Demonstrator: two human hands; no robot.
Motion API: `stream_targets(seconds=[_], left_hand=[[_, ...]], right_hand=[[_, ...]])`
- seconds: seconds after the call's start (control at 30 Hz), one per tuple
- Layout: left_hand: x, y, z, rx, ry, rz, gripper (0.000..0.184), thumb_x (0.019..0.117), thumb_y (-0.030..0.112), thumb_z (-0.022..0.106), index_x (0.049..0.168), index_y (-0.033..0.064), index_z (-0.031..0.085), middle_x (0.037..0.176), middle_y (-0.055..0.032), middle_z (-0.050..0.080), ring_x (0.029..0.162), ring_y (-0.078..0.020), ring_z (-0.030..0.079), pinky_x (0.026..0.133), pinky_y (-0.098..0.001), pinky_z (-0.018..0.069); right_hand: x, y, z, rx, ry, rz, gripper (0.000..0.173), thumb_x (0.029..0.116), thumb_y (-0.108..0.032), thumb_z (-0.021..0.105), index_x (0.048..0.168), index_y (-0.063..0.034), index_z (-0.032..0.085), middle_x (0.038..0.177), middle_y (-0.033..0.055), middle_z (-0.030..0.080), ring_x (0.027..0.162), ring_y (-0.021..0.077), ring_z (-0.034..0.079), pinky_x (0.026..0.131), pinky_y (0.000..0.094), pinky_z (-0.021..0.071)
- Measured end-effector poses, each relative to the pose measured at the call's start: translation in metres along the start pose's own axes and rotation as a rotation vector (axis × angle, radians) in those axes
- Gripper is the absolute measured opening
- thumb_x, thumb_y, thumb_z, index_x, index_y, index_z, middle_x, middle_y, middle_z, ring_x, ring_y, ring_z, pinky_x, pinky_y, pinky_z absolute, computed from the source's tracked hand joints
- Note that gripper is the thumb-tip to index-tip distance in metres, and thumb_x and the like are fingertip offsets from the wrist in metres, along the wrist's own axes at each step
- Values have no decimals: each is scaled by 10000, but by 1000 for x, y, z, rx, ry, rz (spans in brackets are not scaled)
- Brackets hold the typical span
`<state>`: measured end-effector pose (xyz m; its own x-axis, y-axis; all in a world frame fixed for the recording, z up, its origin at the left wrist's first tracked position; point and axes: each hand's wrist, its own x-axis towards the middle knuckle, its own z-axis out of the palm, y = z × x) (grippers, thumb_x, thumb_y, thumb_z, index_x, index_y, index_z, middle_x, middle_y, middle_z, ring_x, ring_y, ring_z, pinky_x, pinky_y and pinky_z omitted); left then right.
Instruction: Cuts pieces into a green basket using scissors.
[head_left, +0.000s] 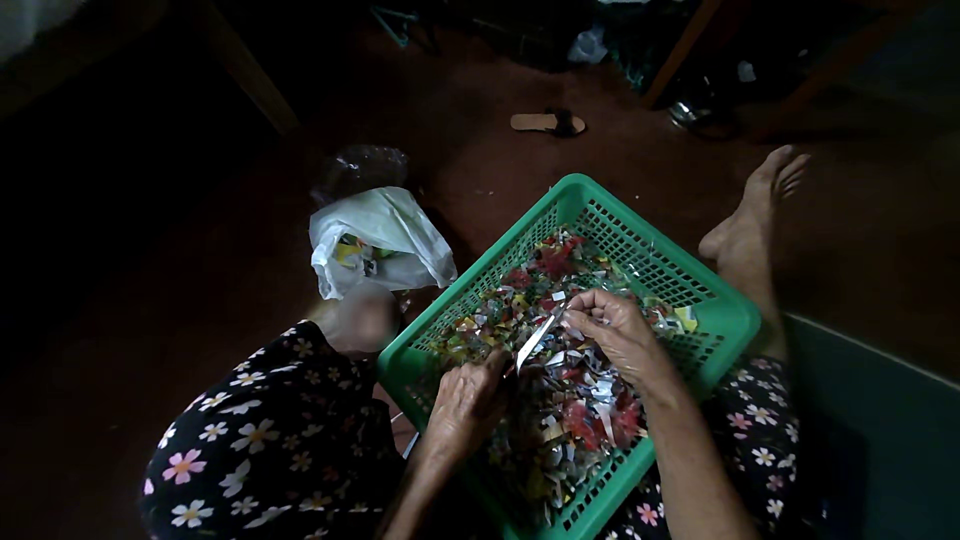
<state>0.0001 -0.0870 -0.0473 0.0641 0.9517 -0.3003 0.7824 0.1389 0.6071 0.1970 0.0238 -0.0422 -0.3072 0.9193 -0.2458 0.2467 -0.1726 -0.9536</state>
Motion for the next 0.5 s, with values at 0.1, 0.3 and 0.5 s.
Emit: stream_targets(seconds=[0.1,0.3,0.5], left_hand=[[-2,-5,2,-70,84,69,288,969,223,642,1183,41,702,860,-154,720,781,-339,708,718,-546,549],[3,-11,15,-201,90,110,240,954,207,637,1102,32,711,839,-123,704,765,-283,689,713,-506,543],[7,-22,25,-663,-9,214,292,960,296,641,1052,29,714,791,-4,683,632,-58,631,616,-250,552]], right_hand=[[-1,-1,-5,-4,-6,-49,32,935,21,660,952,-6,653,799,31,675,711,69,662,697,221,576],[-4,-6,-9,98,-70,-45,66,930,49,642,933,-17,636,784,18,665,704,80,666,698,231,592],[-3,-3,-15,105,-57,-42,100,895,48,665,948,-35,645,806,22,670,721,97,661,708,239,584]])
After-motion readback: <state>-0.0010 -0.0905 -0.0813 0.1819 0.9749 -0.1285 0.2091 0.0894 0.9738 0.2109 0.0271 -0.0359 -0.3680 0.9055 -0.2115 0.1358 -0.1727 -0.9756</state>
